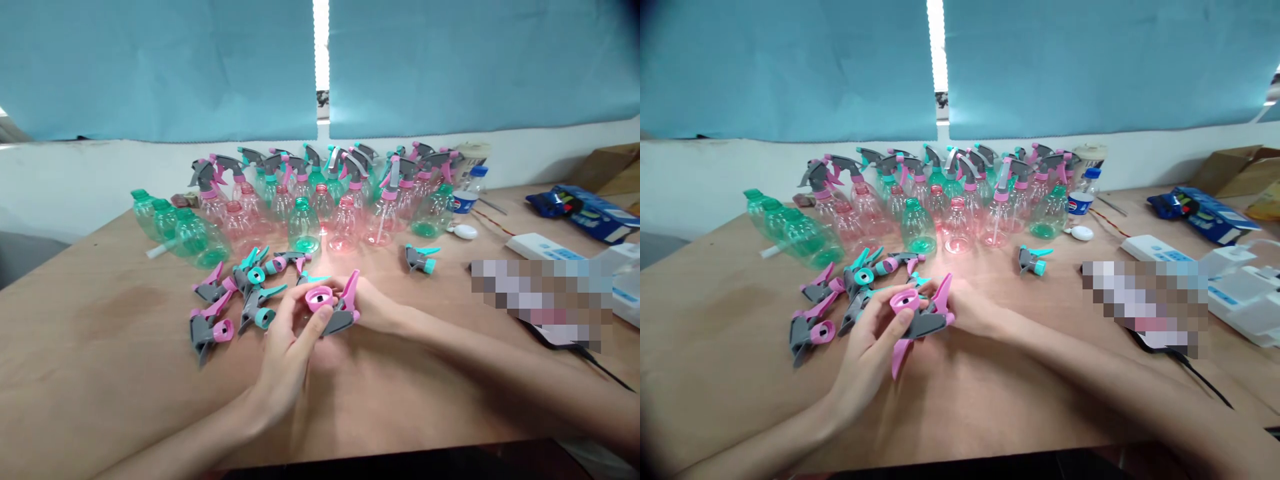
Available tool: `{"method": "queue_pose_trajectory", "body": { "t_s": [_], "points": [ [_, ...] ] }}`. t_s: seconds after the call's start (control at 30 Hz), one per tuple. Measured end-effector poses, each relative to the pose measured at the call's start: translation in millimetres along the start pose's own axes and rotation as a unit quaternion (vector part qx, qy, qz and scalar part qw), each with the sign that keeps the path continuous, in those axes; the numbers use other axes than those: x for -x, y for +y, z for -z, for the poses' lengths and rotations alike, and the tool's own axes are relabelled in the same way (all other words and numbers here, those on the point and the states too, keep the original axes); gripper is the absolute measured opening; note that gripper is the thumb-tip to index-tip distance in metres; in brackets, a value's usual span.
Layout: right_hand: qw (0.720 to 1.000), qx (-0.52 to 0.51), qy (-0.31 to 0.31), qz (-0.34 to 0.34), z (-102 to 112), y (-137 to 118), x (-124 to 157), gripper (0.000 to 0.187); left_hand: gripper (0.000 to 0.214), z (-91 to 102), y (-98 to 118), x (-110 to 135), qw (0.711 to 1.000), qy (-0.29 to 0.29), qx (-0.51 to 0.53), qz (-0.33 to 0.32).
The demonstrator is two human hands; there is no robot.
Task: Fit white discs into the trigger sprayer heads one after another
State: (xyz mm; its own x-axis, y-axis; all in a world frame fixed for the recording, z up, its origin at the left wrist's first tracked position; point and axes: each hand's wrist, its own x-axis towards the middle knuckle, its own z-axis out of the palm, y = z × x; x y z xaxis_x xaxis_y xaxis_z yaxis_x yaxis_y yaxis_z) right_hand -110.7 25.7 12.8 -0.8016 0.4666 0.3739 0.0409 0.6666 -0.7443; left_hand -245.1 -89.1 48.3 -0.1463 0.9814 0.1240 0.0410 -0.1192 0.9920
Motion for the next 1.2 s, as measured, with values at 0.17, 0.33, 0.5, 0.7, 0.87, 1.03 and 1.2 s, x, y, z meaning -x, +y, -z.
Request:
{"method": "queue_pose_trajectory", "body": {
  "t_s": [0.17,0.33,0.5,0.7,0.87,1.03,1.2],
  "points": [
    [0.993,0.043,0.069,-0.092,26,5,39,0.018,0.026,9.2,-10,-4,0.994,-0.052,-0.089,0.036],
    [0.972,0.063,0.127,-0.185,47,3,80,0.021,0.027,26.6,-8,-3,0.981,-0.059,-0.181,0.037],
    [0.956,0.1,0.166,-0.221,62,2,92,0.021,0.025,37.1,-1,-2,0.973,-0.041,-0.225,0.024],
    [0.969,0.061,0.179,-0.158,66,-11,64,0.023,0.019,10.5,2,-28,0.923,-0.077,-0.355,-0.125],
    [0.98,0.063,0.17,-0.076,52,-17,51,0.018,0.015,-19.4,-10,-45,0.912,-0.153,-0.365,-0.107],
    [0.98,0.122,0.153,-0.027,38,-17,59,0.019,0.013,-24.9,-22,-47,0.9,-0.207,-0.354,-0.147],
    [0.961,0.229,0.15,0.034,23,-15,66,0.016,0.01,-22.4,-29,-44,0.906,-0.179,-0.35,-0.158]
  ]
}}
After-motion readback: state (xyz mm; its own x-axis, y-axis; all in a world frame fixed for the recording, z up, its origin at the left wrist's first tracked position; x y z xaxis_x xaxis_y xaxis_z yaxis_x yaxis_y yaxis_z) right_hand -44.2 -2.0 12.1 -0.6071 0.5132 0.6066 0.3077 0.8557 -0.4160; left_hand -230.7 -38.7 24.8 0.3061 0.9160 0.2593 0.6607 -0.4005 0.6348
